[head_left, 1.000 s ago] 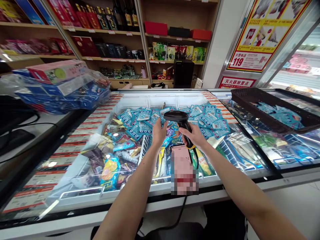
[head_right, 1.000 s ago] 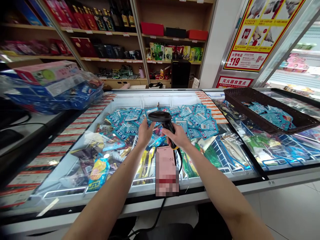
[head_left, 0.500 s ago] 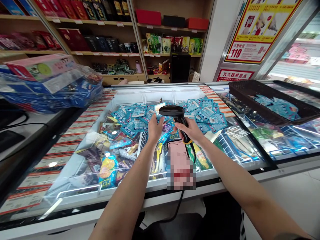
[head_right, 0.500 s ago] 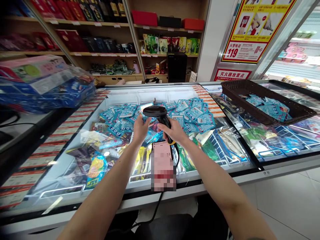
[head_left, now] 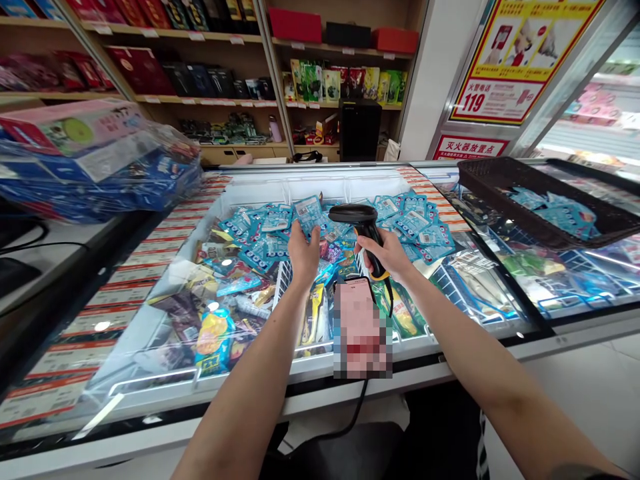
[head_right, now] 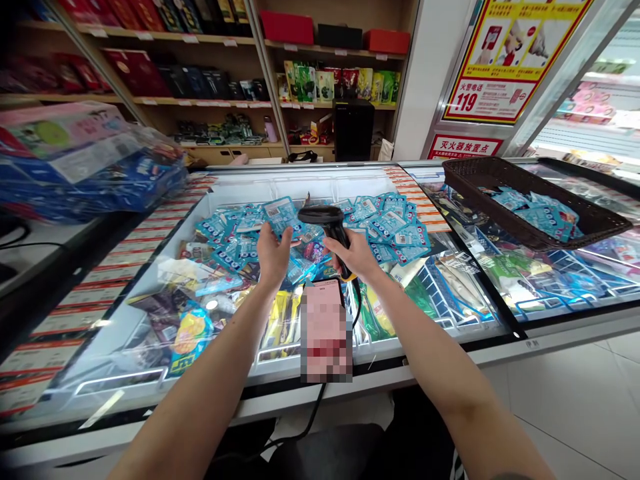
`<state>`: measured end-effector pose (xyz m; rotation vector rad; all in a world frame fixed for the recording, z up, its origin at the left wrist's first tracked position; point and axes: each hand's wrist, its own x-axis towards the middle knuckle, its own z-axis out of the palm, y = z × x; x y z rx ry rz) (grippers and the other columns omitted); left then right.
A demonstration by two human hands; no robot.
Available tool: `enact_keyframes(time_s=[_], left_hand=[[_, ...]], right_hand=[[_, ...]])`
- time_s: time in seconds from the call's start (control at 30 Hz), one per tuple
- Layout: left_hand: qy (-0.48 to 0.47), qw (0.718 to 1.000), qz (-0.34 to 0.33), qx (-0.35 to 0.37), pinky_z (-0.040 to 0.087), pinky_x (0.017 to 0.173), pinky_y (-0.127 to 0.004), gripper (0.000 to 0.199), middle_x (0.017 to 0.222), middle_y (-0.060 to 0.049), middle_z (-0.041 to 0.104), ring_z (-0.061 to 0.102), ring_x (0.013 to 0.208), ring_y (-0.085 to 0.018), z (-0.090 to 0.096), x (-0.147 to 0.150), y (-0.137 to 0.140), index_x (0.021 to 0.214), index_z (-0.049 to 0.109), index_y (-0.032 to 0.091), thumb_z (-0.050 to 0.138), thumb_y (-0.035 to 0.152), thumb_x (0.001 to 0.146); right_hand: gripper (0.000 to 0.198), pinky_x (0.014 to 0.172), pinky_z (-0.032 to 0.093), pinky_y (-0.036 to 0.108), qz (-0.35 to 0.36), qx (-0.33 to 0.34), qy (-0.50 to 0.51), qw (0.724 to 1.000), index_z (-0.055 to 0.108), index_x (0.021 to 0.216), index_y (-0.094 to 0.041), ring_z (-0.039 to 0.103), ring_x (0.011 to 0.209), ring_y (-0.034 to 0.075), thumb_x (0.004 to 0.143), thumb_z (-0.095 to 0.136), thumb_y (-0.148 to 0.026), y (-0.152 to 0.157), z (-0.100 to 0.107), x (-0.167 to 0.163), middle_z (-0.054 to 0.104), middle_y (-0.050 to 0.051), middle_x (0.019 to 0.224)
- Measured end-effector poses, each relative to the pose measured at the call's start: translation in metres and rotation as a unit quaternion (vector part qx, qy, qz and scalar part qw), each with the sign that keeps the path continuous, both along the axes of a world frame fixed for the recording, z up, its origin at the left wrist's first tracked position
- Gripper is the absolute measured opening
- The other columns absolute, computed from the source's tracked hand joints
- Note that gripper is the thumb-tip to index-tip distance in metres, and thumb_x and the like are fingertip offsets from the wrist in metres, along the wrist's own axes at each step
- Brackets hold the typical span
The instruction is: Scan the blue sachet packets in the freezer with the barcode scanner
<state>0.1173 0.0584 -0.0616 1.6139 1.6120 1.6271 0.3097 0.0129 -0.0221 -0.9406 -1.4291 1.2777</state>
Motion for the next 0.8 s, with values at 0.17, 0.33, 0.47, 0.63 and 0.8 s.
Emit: enact_keyframes(time_s=[0.17,0.33,0.47,0.63,0.8], left_hand=[[0.106,0.990,0.095,-0.012,0.043,0.095,-0.046,0.030,0.099,-0.013,0.062,0.059,0.102,-0.030,0.010,-0.018,0.005,0.107,0.055,0.016,0.053,0.037,0.087],[0.181,0.970,0.165,-0.011,0.029,0.107,-0.056,0.060,0.135,-0.022,0.046,0.040,0.130,-0.037,0.014,-0.027,0.000,0.138,0.038,0.014,0.056,0.029,0.083],[0.309,0.939,0.155,0.004,0.019,0.109,-0.059,0.058,0.150,-0.017,0.033,0.025,0.140,-0.037,0.020,-0.015,-0.012,0.143,0.037,0.020,0.051,0.031,0.087],[0.445,0.894,-0.054,0.015,0.020,0.113,-0.050,0.043,0.140,-0.008,0.052,0.040,0.134,-0.025,0.009,0.001,-0.008,0.135,0.048,0.025,0.035,0.034,0.096],[0.445,0.891,-0.091,0.007,0.025,0.109,-0.049,0.039,0.128,-0.008,0.061,0.057,0.115,-0.024,-0.002,0.003,-0.001,0.119,0.060,0.024,0.032,0.038,0.097]], right_hand=[[0.035,0.032,0.042,0.023,-0.035,-0.015,0.012,0.999,0.054,0.083,-0.017,0.052,0.039,0.009,0.077,0.068,-0.049,0.013,-0.009,0.011,0.068,0.004,0.075],[0.035,0.032,0.043,0.022,-0.055,-0.027,-0.012,0.998,0.054,0.079,-0.017,0.051,0.037,0.009,0.077,0.067,-0.050,0.023,-0.018,0.020,0.067,0.005,0.069],[0.034,0.032,0.044,0.021,-0.068,-0.031,-0.023,0.997,0.056,0.081,-0.017,0.052,0.038,0.009,0.077,0.067,-0.048,0.023,-0.015,0.023,0.069,0.005,0.071],[0.032,0.033,0.045,0.020,-0.065,-0.021,-0.028,0.997,0.056,0.083,-0.017,0.054,0.040,0.008,0.079,0.066,-0.047,0.018,-0.008,0.023,0.070,0.005,0.076],[0.032,0.034,0.046,0.021,-0.059,-0.017,-0.043,0.997,0.056,0.084,-0.016,0.055,0.041,0.009,0.080,0.065,-0.047,0.020,-0.011,0.023,0.070,0.007,0.078]])
